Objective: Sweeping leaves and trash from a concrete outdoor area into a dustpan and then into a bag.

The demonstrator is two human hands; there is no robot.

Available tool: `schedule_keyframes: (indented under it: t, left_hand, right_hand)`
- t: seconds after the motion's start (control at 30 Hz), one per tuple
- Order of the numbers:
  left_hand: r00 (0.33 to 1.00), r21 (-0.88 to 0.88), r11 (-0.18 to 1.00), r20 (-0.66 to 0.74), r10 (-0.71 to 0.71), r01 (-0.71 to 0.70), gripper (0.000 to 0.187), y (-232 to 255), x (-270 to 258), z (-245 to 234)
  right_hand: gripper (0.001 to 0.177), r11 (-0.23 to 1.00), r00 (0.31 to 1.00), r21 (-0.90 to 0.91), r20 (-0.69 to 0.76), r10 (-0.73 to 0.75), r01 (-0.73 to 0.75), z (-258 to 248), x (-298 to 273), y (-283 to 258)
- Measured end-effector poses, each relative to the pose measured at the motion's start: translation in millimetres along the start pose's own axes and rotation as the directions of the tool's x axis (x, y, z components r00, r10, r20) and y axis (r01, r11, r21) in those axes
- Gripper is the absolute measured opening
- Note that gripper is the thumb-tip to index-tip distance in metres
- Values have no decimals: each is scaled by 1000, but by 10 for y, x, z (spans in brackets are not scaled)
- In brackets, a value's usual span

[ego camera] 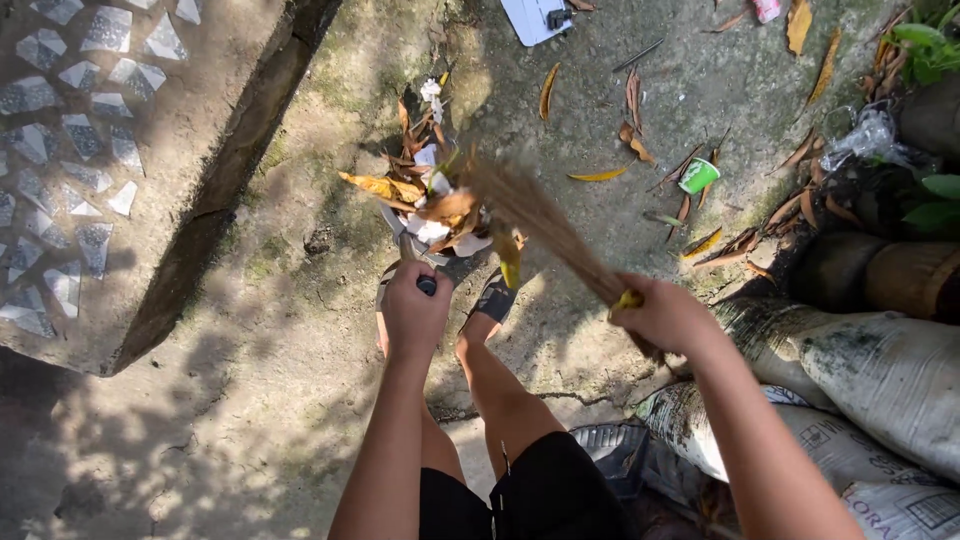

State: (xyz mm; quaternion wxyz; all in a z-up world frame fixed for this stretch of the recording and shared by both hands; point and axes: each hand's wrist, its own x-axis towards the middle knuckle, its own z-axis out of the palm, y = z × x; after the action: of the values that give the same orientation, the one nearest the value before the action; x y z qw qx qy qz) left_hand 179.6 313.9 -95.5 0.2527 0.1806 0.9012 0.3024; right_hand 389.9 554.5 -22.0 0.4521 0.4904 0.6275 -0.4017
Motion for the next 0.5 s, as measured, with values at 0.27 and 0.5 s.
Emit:
schedule_keyframes:
  t: [0.27, 0.5]
  left_hand:
    - [993, -38, 992, -1, 122, -122, 13, -32, -153, 147]
    - [989, -101, 985, 22, 143, -140, 13, -41, -198, 24]
  right_hand:
    - [40, 789, 871, -592, -289, -397, 163, -139, 1205, -1492]
    - [23, 805, 857, -587, -370, -359, 83, 332, 1654, -898]
